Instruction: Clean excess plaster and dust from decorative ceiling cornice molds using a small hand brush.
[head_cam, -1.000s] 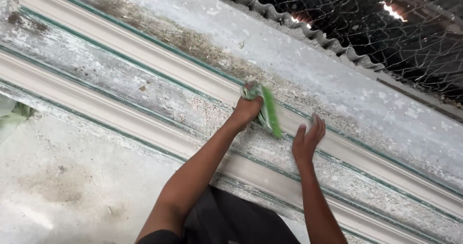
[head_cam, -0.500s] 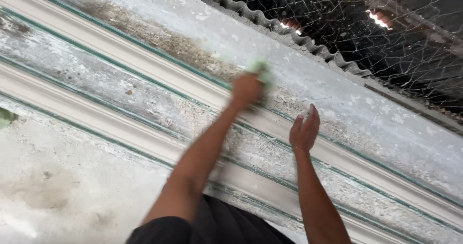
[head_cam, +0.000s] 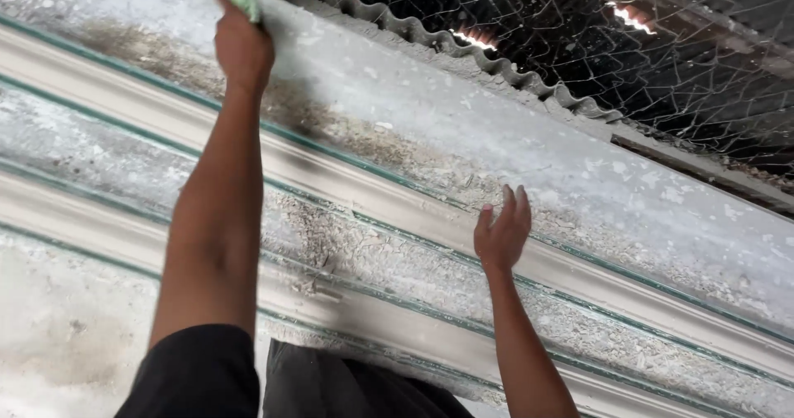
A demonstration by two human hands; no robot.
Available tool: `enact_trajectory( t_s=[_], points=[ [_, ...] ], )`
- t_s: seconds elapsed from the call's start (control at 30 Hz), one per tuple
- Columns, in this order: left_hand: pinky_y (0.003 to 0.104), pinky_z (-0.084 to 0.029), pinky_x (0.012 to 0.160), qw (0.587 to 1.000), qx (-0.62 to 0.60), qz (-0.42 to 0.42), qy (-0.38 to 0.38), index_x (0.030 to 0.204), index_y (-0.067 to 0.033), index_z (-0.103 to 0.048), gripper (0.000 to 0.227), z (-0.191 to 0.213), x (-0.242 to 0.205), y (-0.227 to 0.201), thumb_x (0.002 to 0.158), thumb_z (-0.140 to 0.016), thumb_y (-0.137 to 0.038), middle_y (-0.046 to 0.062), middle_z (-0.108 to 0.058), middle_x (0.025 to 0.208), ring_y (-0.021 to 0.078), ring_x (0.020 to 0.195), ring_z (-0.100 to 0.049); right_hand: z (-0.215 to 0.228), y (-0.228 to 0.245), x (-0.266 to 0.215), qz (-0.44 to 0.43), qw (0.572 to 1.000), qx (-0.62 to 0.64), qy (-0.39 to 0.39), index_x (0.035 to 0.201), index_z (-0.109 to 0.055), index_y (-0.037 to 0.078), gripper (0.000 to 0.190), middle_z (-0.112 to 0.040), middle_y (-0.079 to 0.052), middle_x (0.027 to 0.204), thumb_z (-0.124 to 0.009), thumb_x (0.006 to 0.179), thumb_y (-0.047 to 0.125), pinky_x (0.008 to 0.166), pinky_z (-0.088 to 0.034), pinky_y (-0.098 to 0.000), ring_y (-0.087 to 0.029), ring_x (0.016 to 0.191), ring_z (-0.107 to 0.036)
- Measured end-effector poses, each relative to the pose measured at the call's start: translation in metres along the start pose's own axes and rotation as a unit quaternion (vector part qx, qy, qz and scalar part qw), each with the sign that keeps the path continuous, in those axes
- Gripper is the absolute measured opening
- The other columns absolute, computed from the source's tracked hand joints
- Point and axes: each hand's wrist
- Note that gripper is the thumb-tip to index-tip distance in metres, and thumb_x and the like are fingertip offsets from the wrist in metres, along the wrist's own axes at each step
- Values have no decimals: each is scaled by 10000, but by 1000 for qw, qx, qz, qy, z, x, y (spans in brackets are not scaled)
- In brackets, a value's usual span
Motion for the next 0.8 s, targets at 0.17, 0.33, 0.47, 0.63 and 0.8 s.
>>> enact_trajectory(
  t_s=[0.17,0.33,0.47,0.63,0.8],
  points=[
    [470,-565,468,987,117,-102,33,1185,20,-647,405,8,-120,-235,836,-526,-147,56,-596,674,319,576,-719,3,6,0,-19,1000,7,0,1440,-541,99,489,-497,-224,1481,-559,983,272,1107,-401,-593,-446,1377,-489],
    [578,-587,738,884,-214,-153,385,1236,-241,-477,396,-14,-200,-373,878,-485,-411,158,-726,840,431,846,-752,-17,-20,-4,-7,999,18,-42,1361,-587,65,434,-486,-230,1476,-585,953,213,1101,-427,-592,-454,1365,-495],
    [183,-574,530,860,-307,-240,331,1580,-477,-179,466,41,-160,-320,1115,-207,-492,-21,-58,1751,50,656,-654,-18,-22,-10,20,996,23,-79,1316,-621,49,370,-481,-230,1457,-599,957,139,1081,-453,-570,-455,1321,-536],
    [360,-537,741,906,-380,160,97,1358,-57,-570,575,118,-111,-90,950,-494,-455,142,-695,937,265,813,-701,-19,-20,-6,48,996,20,-74,1276,-657,54,365,-539,-209,1377,-652,924,151,1069,-468,-546,-431,1303,-557],
    [361,-325,1297,901,-225,262,-263,1633,-458,-223,586,118,-227,74,1154,-549,-367,-23,-365,1676,200,1530,-450,-12,-10,-5,48,997,-18,-54,1255,-675,73,327,-556,-174,1386,-631,963,214,1020,-499,-542,-403,1280,-580]
  ],
)
Point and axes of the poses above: each hand's wrist, its own x-axis towards the middle knuckle, its own z-axis out of the back of the hand, y = z × x
